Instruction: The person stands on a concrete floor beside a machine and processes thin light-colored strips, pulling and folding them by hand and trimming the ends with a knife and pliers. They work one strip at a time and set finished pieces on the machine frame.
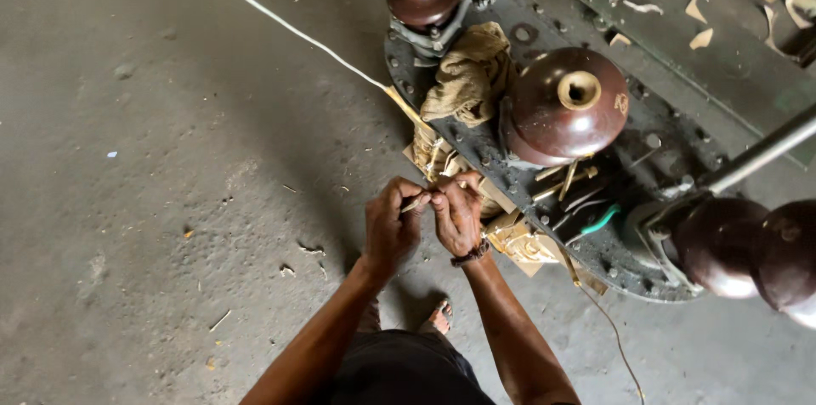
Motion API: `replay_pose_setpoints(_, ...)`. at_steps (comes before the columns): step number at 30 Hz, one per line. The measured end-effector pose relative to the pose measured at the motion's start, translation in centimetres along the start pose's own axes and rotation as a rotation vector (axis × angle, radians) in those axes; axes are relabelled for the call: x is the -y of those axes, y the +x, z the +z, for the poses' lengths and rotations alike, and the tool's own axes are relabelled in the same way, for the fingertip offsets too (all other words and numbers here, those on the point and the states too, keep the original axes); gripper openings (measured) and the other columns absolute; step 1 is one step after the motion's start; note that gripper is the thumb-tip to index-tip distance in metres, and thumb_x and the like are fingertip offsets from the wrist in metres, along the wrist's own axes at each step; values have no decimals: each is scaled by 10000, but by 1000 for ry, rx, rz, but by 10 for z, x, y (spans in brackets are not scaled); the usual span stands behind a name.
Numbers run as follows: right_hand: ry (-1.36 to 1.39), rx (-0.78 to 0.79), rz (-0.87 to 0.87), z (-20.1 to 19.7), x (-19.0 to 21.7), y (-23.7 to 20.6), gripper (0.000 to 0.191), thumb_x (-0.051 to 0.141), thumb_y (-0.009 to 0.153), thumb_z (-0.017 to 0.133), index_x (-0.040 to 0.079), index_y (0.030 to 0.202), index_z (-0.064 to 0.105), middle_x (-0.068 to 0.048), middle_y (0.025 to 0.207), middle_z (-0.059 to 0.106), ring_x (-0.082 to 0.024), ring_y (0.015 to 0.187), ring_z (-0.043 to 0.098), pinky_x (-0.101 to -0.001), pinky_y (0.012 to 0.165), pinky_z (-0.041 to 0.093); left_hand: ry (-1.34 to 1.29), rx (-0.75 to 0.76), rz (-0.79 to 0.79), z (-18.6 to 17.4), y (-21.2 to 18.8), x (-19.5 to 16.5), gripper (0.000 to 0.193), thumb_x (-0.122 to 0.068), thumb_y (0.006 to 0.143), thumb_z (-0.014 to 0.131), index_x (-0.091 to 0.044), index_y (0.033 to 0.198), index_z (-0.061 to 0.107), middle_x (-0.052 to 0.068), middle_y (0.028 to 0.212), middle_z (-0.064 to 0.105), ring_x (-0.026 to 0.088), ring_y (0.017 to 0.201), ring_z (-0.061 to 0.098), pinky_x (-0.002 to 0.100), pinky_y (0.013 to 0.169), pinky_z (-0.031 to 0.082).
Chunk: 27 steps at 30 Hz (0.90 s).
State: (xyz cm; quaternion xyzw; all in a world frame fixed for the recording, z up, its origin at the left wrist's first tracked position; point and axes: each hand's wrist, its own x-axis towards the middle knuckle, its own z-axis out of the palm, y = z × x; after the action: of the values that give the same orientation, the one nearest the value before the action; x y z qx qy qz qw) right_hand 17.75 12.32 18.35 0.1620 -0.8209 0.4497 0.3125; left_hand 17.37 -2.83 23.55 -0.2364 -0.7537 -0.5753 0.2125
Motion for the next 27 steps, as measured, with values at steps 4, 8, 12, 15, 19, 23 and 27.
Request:
replay_pose_setpoints(4, -123, 33, -100, -2, -23, -5, 144, 156, 1009, 583, 52, 968, 674, -67, 835, 659, -299, 896, 551, -438, 924, 410, 65, -77, -100, 12, -12, 4, 120, -63, 962, 716, -53, 946, 598, 111, 743, 629, 228, 587, 587, 364, 564, 458)
replay_pose_setpoints(8, -169, 65, -125, -17, -53, -24, 141, 147, 1010, 579, 51, 928, 643, -89, 850, 656, -249, 856, 600, -459, 941, 401, 30, -95, -42, 6, -3, -2, 104, -62, 973, 682, -51, 938, 586, 106, 784, 648, 196, 616, 602, 350, 576, 464)
replay_pose_setpoints(12, -308, -96, 271, -25, -58, -43, 165, 168, 1016, 601, 40, 943, 676, -137, 795, 613, -313, 822, 524, -432, 842, 403, -202, -304, 45, -31, 24, 0, 126, -147, 1083, 502, -53, 1060, 582, 82, 927, 627, 141, 749, 572, 263, 660, 513)
replay_pose_setpoints(15, -216, -96, 260, -12, -46, -44, 196, 142, 1046, 563, 31, 896, 625, -170, 837, 604, -329, 842, 498, -443, 845, 386, -149, -102, 114, -30, 23, -3, 187, -146, 1109, 501, -15, 1081, 632, 117, 981, 696, 183, 853, 643, 288, 768, 535)
replay_pose_setpoints(19, -89, -171, 170, -2, -40, -31, 175, 131, 1048, 545, 31, 928, 624, -156, 858, 641, -316, 849, 519, -437, 853, 401, 148, 215, -249, 24, 13, -1, 185, -147, 987, 635, -41, 1124, 698, 116, 947, 727, 227, 734, 694, 361, 621, 560)
replay_pose_setpoints(23, -96, -176, 170, -8, -50, -36, 194, 142, 1056, 530, 68, 932, 660, -135, 892, 658, -309, 904, 546, -402, 868, 429, -51, 155, 8, 49, 0, 15, 111, -100, 961, 693, -3, 1015, 682, 152, 916, 714, 306, 825, 687, 412, 726, 546)
replay_pose_setpoints(27, -129, -135, 114, -21, -65, -46, 206, 181, 1067, 548, 27, 1001, 667, -158, 912, 646, -324, 919, 523, -417, 880, 406, 191, 190, 154, 49, -8, 32, 213, 21, 833, 626, -52, 1016, 707, 133, 885, 700, 317, 796, 673, 428, 705, 528)
